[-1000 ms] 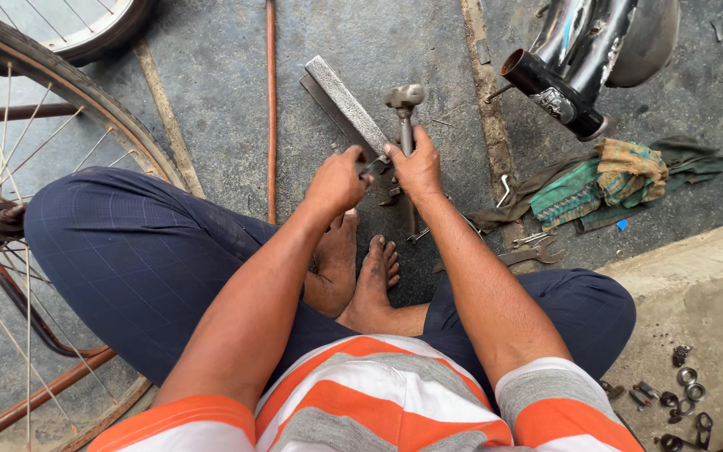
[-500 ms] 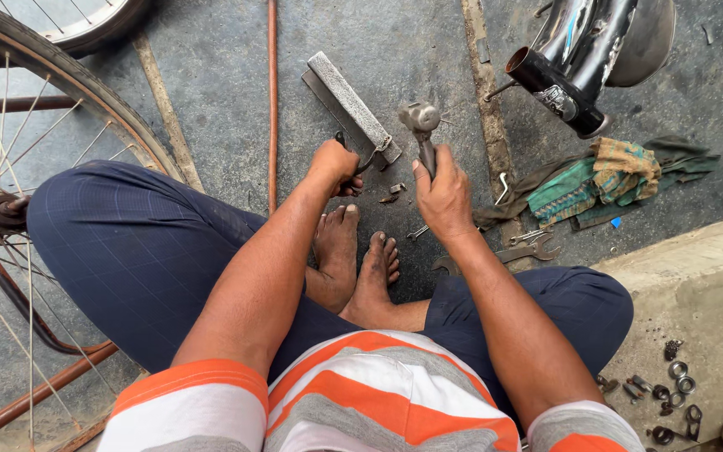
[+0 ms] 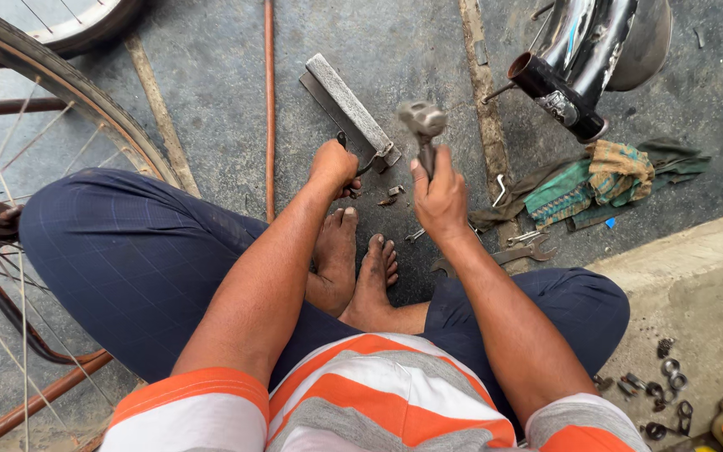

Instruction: The person cleans and reassembles small metal bicycle components, using a cloth to wipe down parts and a hammer to tap pieces into place while holding them with pliers.

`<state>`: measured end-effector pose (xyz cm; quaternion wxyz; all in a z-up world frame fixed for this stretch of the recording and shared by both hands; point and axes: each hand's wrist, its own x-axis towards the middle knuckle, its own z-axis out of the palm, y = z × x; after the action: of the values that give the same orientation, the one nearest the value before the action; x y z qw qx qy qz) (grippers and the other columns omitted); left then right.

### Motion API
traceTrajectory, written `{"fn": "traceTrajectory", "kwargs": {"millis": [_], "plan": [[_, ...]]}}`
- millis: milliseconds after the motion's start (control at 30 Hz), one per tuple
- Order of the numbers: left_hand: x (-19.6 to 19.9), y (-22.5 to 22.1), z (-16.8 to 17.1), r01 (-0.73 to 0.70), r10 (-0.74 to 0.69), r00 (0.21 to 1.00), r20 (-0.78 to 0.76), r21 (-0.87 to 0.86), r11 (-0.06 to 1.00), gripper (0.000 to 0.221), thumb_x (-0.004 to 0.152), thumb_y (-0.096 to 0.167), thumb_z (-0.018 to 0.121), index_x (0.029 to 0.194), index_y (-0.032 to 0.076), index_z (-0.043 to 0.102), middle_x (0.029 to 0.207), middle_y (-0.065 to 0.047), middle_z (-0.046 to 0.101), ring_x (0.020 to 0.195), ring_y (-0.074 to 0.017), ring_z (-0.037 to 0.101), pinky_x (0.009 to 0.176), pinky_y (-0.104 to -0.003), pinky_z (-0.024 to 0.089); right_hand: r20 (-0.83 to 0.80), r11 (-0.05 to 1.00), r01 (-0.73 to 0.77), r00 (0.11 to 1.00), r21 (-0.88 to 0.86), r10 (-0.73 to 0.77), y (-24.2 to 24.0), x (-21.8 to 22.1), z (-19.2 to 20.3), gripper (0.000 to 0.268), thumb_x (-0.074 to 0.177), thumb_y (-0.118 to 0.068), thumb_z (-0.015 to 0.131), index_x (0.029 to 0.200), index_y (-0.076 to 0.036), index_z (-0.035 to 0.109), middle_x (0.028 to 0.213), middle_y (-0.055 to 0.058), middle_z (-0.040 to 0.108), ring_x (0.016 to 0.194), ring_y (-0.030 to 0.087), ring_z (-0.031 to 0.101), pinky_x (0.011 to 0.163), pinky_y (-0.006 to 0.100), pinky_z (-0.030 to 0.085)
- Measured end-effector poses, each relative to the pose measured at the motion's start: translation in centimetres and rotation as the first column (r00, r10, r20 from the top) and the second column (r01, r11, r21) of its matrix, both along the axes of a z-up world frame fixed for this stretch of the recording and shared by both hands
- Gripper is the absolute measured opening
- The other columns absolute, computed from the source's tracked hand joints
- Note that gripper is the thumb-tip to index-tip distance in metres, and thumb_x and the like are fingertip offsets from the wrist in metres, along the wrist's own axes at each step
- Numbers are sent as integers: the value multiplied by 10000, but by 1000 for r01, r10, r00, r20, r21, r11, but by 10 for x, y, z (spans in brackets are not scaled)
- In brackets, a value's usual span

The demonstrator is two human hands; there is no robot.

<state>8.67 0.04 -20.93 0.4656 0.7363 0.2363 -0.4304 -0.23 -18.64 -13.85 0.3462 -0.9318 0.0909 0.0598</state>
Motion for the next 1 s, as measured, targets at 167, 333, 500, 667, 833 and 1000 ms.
{"fn": "traceTrajectory", "kwargs": {"millis": [167,333,500,667,833,1000], "plan": [[1,2,2,-7,7,999,35,-5,1000,218,975,104,530,902,-55,660,643,-139,713,463,-222,659,382,-382,485,288,983,-107,946,-151,148,6,-12,-8,342,1144,-266,463,1346,6,411,888,179,676,732,349,714,612,453,588],[1,2,2,-47,45,987,153,9,999,182,918,23,503,974,-46,661,645,-172,707,478,-254,687,399,-406,505,-56,927,-110,994,-358,97,-2,-4,-42,301,1073,-307,589,1190,-46,495,817,204,685,764,431,685,661,544,528],[1,1,5,-2,-8,985,174,55,998,200,897,33,514,1037,-30,643,657,-167,720,473,-271,688,418,-415,516,168,999,12,986,-47,-4,3,3,11,304,1073,-251,544,1244,-7,484,779,185,672,689,354,705,592,493,545],[-3,0,7,-53,44,989,144,58,997,206,895,74,517,1086,36,585,650,-166,718,479,-277,674,424,-430,508,315,987,-38,945,-158,87,3,-12,-17,328,1093,-249,535,1278,7,448,865,198,688,703,365,701,645,497,564],[11,-1,-6,-13,15,981,193,-9,1000,195,906,27,503,956,-67,667,644,-181,699,467,-264,678,404,-413,505,-129,948,-37,992,-316,-4,-9,-5,-72,398,1005,-310,585,1273,-25,510,830,262,692,761,471,672,671,569,535],[0,4,-17,-86,92,993,76,-83,993,142,899,40,482,981,-3,589,636,-189,692,453,-290,640,360,-431,440,-265,950,310,913,-39,-309,-42,4,-99,339,1012,-329,633,1148,-30,552,796,187,640,700,388,652,654,581,555]]}}
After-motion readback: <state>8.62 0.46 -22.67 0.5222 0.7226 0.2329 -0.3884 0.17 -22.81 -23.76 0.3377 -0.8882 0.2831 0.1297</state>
